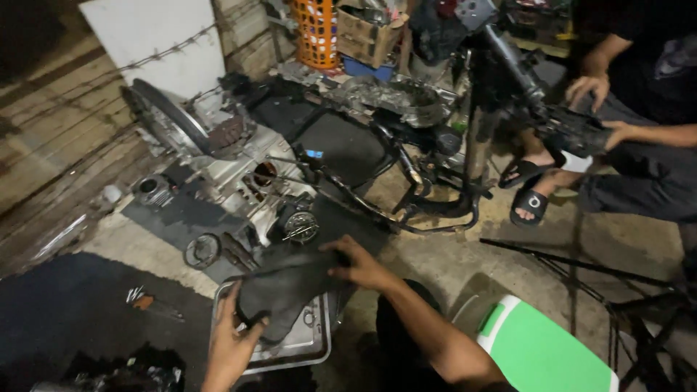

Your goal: Cleaning and inspecting motorcycle engine components including the carburetor and intake manifold.

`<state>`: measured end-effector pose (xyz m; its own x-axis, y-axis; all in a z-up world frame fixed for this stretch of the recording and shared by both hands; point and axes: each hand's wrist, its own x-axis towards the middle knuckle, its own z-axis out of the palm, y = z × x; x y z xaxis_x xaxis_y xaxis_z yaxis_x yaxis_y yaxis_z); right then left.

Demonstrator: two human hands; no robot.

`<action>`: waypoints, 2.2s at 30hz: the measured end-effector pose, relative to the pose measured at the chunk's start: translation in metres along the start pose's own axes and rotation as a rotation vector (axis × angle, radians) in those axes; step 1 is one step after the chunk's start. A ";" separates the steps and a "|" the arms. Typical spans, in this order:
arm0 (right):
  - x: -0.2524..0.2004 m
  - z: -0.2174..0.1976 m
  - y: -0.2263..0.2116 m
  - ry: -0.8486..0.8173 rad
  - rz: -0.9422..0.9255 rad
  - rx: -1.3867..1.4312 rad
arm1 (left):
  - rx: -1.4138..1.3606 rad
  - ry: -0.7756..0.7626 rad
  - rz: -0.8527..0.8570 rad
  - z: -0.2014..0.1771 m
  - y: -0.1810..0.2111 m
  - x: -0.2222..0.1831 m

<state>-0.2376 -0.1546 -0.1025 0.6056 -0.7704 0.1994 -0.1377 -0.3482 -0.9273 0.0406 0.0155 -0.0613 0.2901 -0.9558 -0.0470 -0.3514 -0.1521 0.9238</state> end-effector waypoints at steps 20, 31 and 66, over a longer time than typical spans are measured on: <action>0.037 0.089 -0.028 -0.184 -0.187 -0.505 | 0.494 0.224 -0.075 -0.071 0.035 -0.078; 0.058 0.136 -0.095 -0.328 -0.140 -0.801 | 0.406 0.338 -0.198 -0.137 0.046 -0.148; 0.097 0.297 -0.157 -0.848 -0.285 0.027 | -0.025 0.867 -0.338 -0.211 -0.015 -0.308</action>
<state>0.0754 -0.0157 -0.0313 0.9912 0.0015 0.1321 0.1189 -0.4447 -0.8877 0.1445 0.3650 0.0198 0.9407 -0.3384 -0.0246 -0.1103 -0.3734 0.9211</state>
